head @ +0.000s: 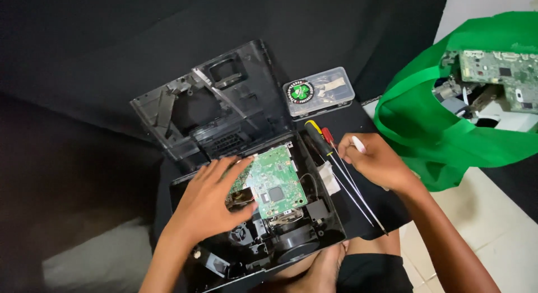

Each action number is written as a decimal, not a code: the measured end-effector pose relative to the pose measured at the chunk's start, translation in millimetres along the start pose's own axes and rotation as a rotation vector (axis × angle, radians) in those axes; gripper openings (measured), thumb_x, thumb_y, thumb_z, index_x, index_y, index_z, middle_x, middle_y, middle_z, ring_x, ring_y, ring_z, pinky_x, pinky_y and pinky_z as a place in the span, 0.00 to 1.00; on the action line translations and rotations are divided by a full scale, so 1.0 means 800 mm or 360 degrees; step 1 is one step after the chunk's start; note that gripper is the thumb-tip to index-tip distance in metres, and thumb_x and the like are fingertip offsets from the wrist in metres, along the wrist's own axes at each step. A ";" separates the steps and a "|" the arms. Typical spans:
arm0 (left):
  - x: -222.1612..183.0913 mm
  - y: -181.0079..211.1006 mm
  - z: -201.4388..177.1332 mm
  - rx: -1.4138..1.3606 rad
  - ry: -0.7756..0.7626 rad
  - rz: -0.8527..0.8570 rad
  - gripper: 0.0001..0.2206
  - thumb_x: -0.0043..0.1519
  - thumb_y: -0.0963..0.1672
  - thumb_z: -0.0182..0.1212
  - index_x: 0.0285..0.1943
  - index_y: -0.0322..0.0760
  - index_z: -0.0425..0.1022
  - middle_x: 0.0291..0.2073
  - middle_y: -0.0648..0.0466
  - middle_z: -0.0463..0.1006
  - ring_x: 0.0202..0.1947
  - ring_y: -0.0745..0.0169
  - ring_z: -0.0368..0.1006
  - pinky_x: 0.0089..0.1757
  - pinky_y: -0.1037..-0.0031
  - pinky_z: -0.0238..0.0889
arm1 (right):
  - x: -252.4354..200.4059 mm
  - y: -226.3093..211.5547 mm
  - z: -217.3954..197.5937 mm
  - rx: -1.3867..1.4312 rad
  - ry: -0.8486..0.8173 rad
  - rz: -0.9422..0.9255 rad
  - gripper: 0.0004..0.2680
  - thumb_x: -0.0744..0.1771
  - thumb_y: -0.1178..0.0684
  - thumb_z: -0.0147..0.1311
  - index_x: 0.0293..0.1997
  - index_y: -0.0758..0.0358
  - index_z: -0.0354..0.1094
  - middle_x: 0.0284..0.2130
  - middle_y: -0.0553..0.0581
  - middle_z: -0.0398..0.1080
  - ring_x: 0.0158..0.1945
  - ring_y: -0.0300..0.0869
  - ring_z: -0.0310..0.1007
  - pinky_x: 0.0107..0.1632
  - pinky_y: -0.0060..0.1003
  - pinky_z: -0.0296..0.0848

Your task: Disassembling a projector by removing the internal circuit board and unscrewing fasteners.

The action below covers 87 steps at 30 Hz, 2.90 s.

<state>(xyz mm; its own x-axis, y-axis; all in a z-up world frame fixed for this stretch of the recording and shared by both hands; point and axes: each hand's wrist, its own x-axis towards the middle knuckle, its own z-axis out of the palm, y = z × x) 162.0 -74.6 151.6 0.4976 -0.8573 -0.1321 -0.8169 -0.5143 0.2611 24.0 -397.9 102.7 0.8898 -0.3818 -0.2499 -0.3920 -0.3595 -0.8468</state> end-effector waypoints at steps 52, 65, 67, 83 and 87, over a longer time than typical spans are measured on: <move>0.007 -0.029 0.064 0.1107 -0.0013 0.0071 0.43 0.53 0.35 0.59 0.81 0.56 0.52 0.45 0.41 0.67 0.44 0.42 0.69 0.18 0.71 0.67 | -0.009 0.029 -0.013 0.0061 0.0049 -0.0274 0.08 0.65 0.58 0.43 0.29 0.57 0.71 0.22 0.50 0.70 0.28 0.36 0.66 0.35 0.34 0.63; 0.001 0.013 -0.038 -0.0022 -0.0678 -0.0380 0.37 0.62 0.52 0.57 0.82 0.65 0.46 0.73 0.58 0.53 0.66 0.52 0.60 0.42 0.51 0.73 | -0.002 0.018 0.001 -0.0180 0.0041 -0.0465 0.07 0.69 0.57 0.44 0.37 0.58 0.71 0.34 0.50 0.77 0.42 0.38 0.77 0.49 0.33 0.69; -0.002 0.009 -0.022 -0.0043 -0.0493 -0.0286 0.36 0.61 0.54 0.58 0.81 0.61 0.51 0.75 0.55 0.55 0.74 0.46 0.51 0.51 0.42 0.69 | 0.003 0.012 0.002 -0.0254 0.0024 -0.0546 0.06 0.69 0.57 0.45 0.39 0.59 0.71 0.36 0.51 0.78 0.44 0.40 0.79 0.49 0.35 0.69; -0.034 -0.022 0.022 -0.0167 0.0093 -0.0150 0.42 0.58 0.63 0.63 0.79 0.49 0.56 0.76 0.53 0.57 0.70 0.47 0.55 0.59 0.50 0.54 | 0.007 -0.041 0.034 0.0069 0.0147 -0.0129 0.03 0.62 0.56 0.68 0.31 0.63 0.81 0.33 0.53 0.85 0.39 0.34 0.82 0.41 0.30 0.76; -0.066 -0.031 0.000 -0.0327 0.0670 -0.0226 0.39 0.57 0.54 0.70 0.75 0.37 0.62 0.68 0.46 0.68 0.69 0.47 0.63 0.58 0.55 0.64 | 0.002 -0.038 0.037 0.0117 0.0150 -0.0032 0.04 0.62 0.57 0.69 0.32 0.66 0.82 0.29 0.55 0.84 0.27 0.33 0.70 0.29 0.31 0.66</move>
<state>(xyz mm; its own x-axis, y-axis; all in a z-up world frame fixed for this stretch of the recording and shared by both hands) 155.8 -17.1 151.8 0.7092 -0.6738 0.2074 -0.6792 -0.5741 0.4572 44.3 -362.1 113.9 0.8700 -0.4547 -0.1905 -0.3533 -0.3055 -0.8842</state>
